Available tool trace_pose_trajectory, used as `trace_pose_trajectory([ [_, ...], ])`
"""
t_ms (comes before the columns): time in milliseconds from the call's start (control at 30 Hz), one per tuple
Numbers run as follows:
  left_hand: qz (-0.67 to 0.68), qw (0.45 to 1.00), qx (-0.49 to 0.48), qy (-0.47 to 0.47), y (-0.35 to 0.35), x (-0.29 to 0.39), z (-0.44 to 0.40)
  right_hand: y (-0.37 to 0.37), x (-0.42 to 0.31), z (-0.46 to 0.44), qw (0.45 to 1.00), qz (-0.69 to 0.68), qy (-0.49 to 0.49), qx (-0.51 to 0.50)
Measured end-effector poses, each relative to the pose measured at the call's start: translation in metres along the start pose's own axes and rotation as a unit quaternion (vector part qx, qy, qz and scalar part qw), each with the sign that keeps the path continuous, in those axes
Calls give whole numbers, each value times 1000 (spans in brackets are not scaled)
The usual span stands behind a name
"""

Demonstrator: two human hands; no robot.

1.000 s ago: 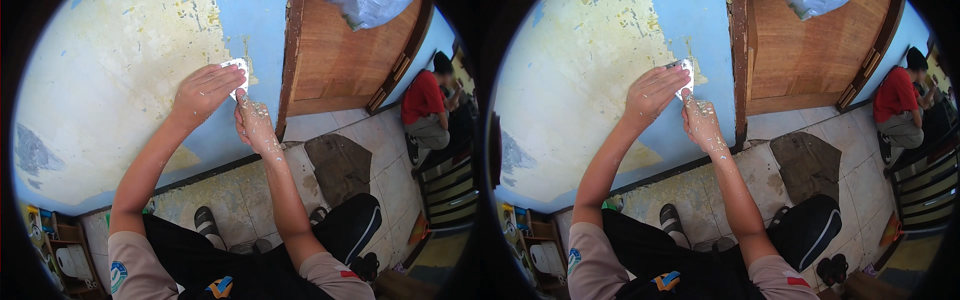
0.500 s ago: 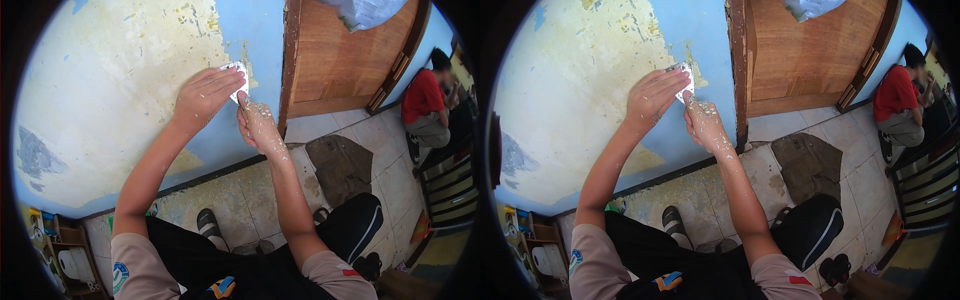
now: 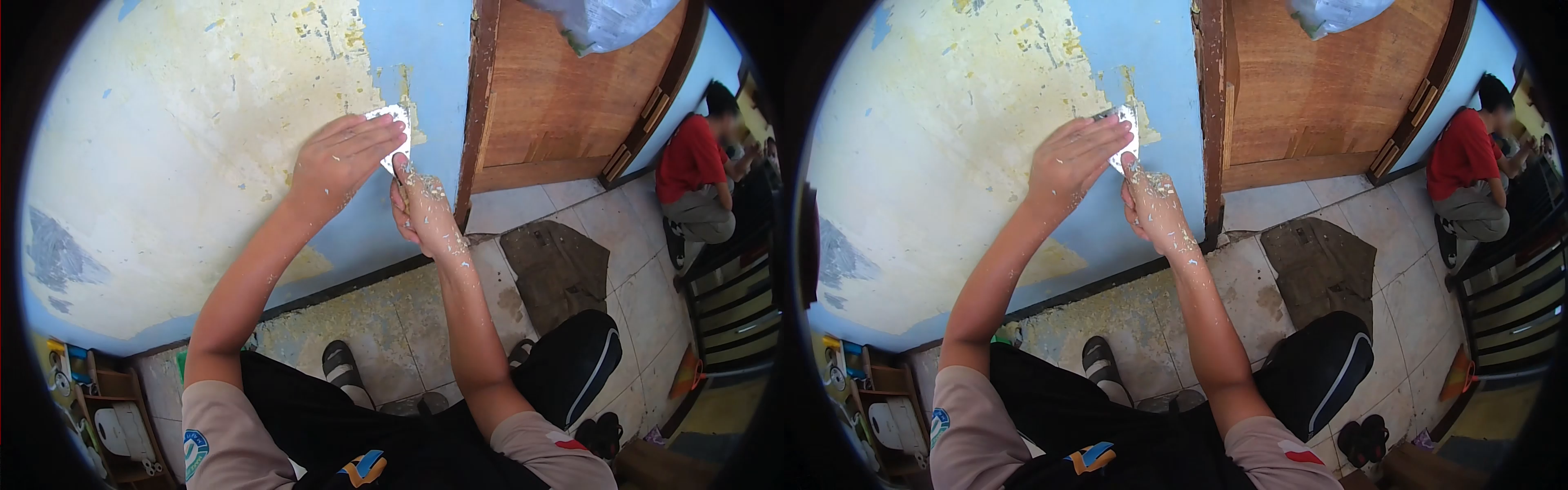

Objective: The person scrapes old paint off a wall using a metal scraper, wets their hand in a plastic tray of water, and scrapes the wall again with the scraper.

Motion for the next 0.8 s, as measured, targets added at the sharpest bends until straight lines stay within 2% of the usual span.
trace_pose_trajectory([
  [200,0,1000,25,-14,4,-3,-9,2,-6,-5,999,-21,-3,-27],
  [500,27,1000,7,12,4,-2,-5,-2,-3,-1,1000,7,16,23],
  [600,23,1000,12,7,2,-2,-3,-1,-5,-2,1000,19,-3,14],
  [700,-17,998,52,-13,10,-5,-20,2,-22,-8,999,15,41,10],
  [800,5,999,49,1,4,-3,-14,1,-16,-2,999,13,23,21],
])
Point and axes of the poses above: each hand's wrist, its own z-axis away from the middle knuckle, its own y-axis out of the back of the hand, x = y × z, the point moved 1 cm from there along -z, towards the middle knuckle, and after that the axes turned 12 degrees about z, right-handed, at the moved point
